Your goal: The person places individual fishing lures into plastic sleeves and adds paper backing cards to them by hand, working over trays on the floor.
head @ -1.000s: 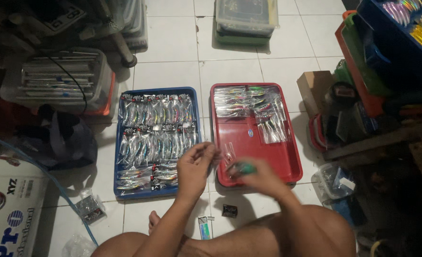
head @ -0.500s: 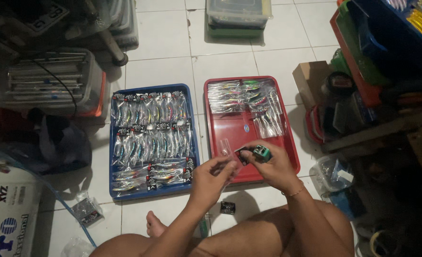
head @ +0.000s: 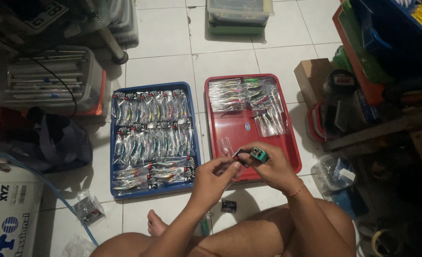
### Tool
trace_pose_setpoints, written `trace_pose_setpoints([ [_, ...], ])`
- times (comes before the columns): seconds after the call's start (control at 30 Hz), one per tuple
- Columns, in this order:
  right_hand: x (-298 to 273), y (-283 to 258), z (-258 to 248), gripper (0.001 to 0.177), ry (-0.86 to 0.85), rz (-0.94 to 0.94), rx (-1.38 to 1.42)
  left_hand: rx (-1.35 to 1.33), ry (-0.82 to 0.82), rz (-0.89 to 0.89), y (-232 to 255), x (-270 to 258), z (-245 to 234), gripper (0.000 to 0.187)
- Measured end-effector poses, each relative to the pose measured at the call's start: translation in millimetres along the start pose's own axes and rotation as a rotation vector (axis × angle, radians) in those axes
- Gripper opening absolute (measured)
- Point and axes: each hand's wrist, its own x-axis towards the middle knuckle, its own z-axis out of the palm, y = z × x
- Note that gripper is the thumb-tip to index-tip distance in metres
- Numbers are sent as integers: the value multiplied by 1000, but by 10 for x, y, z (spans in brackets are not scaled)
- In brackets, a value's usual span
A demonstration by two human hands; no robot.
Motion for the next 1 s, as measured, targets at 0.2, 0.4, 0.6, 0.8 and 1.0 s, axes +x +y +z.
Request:
trace_pose_setpoints([
  [0.2, 15, 8, 2, 15, -14, -7, -28, 71, -9, 39, 92, -28, 1, 33],
  [0.4, 37, -59, 132, 32, 97, 37, -70, -82, 70, -51, 312, -152, 93, 31],
  [0.6, 25, 130, 90, 27, 105, 217, 133, -158, 139, 5, 199, -59, 65, 31],
  [0.8, 44, 290, 163, 21, 114, 229, 108, -110, 122, -26, 30, 36, 25, 24],
  [1.0, 46, 269, 147, 25, 100, 240, 112, -96, 128, -52, 110, -30, 29, 26],
])
